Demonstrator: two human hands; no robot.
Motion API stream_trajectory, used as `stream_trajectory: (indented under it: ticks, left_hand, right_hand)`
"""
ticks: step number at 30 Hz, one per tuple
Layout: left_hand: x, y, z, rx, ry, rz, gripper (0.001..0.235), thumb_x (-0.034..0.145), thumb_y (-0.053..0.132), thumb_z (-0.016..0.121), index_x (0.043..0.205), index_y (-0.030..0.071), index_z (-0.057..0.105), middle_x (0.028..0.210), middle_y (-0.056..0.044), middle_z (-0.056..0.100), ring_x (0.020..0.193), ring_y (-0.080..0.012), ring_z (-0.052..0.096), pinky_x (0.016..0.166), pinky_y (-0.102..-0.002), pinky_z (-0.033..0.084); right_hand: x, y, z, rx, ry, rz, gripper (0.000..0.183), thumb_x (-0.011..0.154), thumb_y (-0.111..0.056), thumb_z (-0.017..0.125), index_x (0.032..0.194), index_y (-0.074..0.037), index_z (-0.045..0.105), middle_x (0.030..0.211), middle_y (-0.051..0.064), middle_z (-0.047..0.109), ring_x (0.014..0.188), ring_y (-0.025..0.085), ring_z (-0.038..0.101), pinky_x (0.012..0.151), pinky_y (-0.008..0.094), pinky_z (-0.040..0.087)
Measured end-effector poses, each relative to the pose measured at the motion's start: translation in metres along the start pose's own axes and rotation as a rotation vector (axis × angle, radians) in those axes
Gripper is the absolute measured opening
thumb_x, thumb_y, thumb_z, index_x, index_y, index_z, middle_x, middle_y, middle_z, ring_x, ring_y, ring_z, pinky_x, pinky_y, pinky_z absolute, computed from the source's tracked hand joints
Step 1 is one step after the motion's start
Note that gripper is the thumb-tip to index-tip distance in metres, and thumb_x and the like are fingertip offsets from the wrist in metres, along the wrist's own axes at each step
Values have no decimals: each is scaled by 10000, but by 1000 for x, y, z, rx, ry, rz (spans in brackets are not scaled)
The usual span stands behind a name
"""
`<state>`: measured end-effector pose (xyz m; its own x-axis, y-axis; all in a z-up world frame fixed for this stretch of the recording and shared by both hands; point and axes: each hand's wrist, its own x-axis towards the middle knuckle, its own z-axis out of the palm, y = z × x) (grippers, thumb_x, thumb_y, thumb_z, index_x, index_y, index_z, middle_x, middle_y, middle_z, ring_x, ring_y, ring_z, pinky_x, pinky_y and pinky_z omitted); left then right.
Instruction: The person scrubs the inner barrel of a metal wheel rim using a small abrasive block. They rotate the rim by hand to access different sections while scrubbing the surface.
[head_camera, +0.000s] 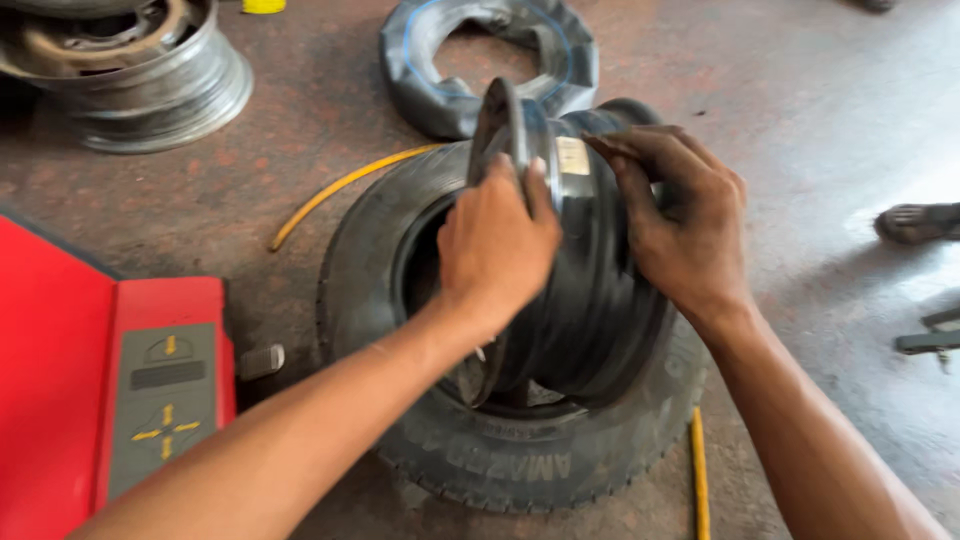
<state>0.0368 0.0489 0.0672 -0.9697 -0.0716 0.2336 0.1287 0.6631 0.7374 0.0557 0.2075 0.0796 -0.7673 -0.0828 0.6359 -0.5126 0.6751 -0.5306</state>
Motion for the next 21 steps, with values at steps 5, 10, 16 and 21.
stream_trajectory:
  ticks: [5,10,16,21]
  left_hand:
    - [-35,-12,-7,33,-36,84,360,1015,306,506,1140,-31,530,821,-258,711,735,-462,698,646,-571,530]
    - [-43,-23,-9,65,11,224,296,997,280,563,1056,-9,544,907,-244,687,782,-427,688,641,-528,539]
    - [-46,-27,0,93,89,265,255,1012,214,569,1083,-30,585,953,-226,659,829,-426,632,760,-531,489]
    - [-54,-37,-4,197,94,356,305,994,209,563,1109,-71,587,1040,-249,643,925,-414,615,833,-510,438]
  right_hand:
    - [-5,-13,19,50,-75,-166,290,999,69,633,1261,-22,717,1265,128,693,1133,241,716,959,332,600]
    - [-15,-25,28,-54,-99,-335,432,880,87,676,1299,-14,701,1249,142,665,1161,312,655,1005,401,556]
    - [-4,-19,20,-149,-241,-447,576,805,75,665,1375,0,640,1308,169,627,1184,344,620,1057,424,527]
    - [19,-17,30,-235,-278,-461,643,760,101,656,1399,31,633,1360,194,598,1233,354,592,1084,435,509]
